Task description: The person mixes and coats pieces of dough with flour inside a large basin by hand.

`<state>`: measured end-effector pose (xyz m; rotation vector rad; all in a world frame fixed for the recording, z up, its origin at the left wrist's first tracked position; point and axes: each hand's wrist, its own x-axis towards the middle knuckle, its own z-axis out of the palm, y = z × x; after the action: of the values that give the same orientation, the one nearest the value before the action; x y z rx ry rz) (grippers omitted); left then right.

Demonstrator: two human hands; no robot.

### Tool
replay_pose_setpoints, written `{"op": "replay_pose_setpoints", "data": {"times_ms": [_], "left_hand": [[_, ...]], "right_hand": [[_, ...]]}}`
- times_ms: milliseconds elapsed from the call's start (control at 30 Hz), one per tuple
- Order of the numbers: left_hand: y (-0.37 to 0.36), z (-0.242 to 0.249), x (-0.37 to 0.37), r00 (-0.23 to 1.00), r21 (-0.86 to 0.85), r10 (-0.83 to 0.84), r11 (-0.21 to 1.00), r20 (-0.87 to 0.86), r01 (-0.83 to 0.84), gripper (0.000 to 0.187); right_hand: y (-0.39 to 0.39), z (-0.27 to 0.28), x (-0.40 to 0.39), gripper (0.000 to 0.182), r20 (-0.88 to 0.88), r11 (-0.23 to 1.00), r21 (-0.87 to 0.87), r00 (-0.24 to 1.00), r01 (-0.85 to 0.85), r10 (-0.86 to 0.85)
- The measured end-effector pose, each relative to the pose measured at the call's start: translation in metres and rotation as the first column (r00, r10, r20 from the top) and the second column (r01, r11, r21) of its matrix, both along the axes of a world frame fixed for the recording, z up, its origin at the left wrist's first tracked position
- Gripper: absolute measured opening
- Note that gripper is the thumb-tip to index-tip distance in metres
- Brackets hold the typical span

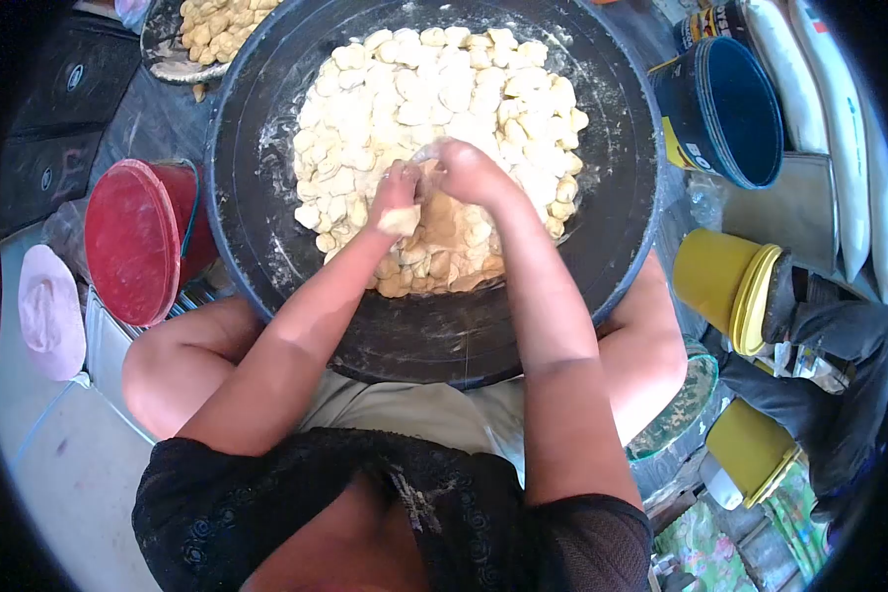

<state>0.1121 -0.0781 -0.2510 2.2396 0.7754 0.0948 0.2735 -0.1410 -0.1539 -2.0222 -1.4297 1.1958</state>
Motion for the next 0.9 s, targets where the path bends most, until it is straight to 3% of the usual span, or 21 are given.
{"op": "replay_pose_setpoints", "data": {"times_ms": [33,100,167,233,267,300,333,367,433,467,500,533,567,600,633,667,733,767,800,900], "left_hand": [[0.000,0.008,-0.001,0.999,0.028,-0.026,0.999,-0.027,0.027,0.037],[0.001,0.015,-0.001,1.000,0.039,0.003,0.999,-0.020,-0.002,0.029],[0.022,0.020,-0.005,0.993,-0.044,-0.051,0.998,-0.103,0.047,0.025],[0.039,0.033,-0.011,0.999,-0.219,-0.010,0.976,-0.050,-0.001,0.023],[0.046,0.036,-0.010,0.998,-0.335,0.010,0.942,-0.069,-0.032,0.023],[0.055,0.040,-0.009,0.996,-0.444,0.032,0.894,-0.086,-0.067,0.023],[0.064,0.048,-0.009,0.985,-0.509,-0.091,0.861,-0.144,0.005,0.035],[0.060,0.044,-0.009,0.986,-0.396,-0.119,0.916,-0.112,0.066,0.041],[0.048,0.034,-0.007,0.981,-0.146,-0.183,0.974,-0.062,0.173,0.052],[0.040,0.032,-0.003,0.978,-0.153,-0.189,0.973,-0.087,0.174,0.060],[0.028,0.025,-0.003,0.974,-0.075,-0.189,0.981,-0.122,0.181,0.055],[0.015,0.015,-0.003,0.971,0.004,-0.186,0.982,-0.152,0.189,0.050],[0.010,0.009,-0.002,0.968,0.087,-0.179,0.977,-0.178,0.197,0.046],[0.012,0.007,0.000,0.979,-0.004,-0.152,0.988,-0.139,0.153,0.032],[0.018,0.016,0.001,0.982,-0.025,-0.138,0.990,-0.129,0.136,0.030],[0.026,0.032,0.003,0.985,-0.048,-0.126,0.992,-0.122,0.120,0.029],[0.049,0.048,-0.001,0.990,-0.125,-0.066,0.991,-0.122,0.050,0.027],[0.070,0.062,-0.004,0.991,-0.267,0.012,0.962,-0.133,-0.048,0.032],[0.090,0.079,-0.006,0.984,-0.402,0.087,0.904,-0.155,-0.143,0.036],[0.123,0.114,-0.009,0.887,-0.040,-0.160,0.987,-0.433,0.158,0.050]], "right_hand": [[-0.007,-0.032,-0.006,0.053,0.260,0.993,0.114,0.966,-0.033,0.003],[-0.023,-0.091,-0.018,0.059,0.697,0.939,0.293,0.712,-0.180,-0.081],[-0.029,-0.100,-0.009,0.056,0.539,0.949,0.298,0.839,-0.105,-0.077],[-0.026,-0.090,0.004,0.052,0.397,0.973,0.232,0.914,-0.008,-0.087],[-0.025,-0.084,0.007,0.044,0.233,0.925,0.335,0.935,0.180,-0.267],[-0.028,-0.076,0.013,0.042,-0.076,0.824,0.373,0.899,0.427,-0.432],[-0.028,-0.049,0.016,0.040,-0.380,0.684,0.327,0.753,0.652,-0.537],[-0.030,-0.027,0.020,0.040,-0.640,0.522,0.201,0.515,0.829,-0.571],[-0.037,-0.005,0.034,0.039,-0.542,0.806,0.087,0.707,0.586,-0.455],[-0.032,0.008,0.037,0.038,-0.509,0.893,0.002,0.769,0.450,-0.387],[-0.031,0.015,0.038,0.037,-0.484,0.949,-0.089,0.819,0.304,-0.308],[-0.028,-0.011,0.042,0.033,-0.061,0.979,0.128,0.986,0.159,-0.152],[-0.024,-0.031,0.040,0.033,0.198,0.973,0.182,0.964,0.143,-0.179],[-0.018,-0.049,0.035,0.033,0.441,0.967,0.229,0.874,0.113,-0.206],[-0.015,-0.066,0.032,0.034,0.647,0.961,0.265,0.725,0.074,-0.235],[-0.015,-0.075,0.032,0.036,0.731,0.944,0.328,0.642,-0.035,-0.230],[-0.010,-0.081,0.050,0.036,0.522,0.962,0.245,0.821,0.117,-0.233],[-0.009,-0.077,0.057,0.037,0.400,0.965,0.187,0.883,0.183,-0.244],[-0.010,-0.066,0.060,0.030,0.321,0.940,0.251,0.896,0.232,-0.307],[-0.012,-0.024,0.063,0.022,-0.055,0.857,0.050,0.858,0.514,-0.511]]}}
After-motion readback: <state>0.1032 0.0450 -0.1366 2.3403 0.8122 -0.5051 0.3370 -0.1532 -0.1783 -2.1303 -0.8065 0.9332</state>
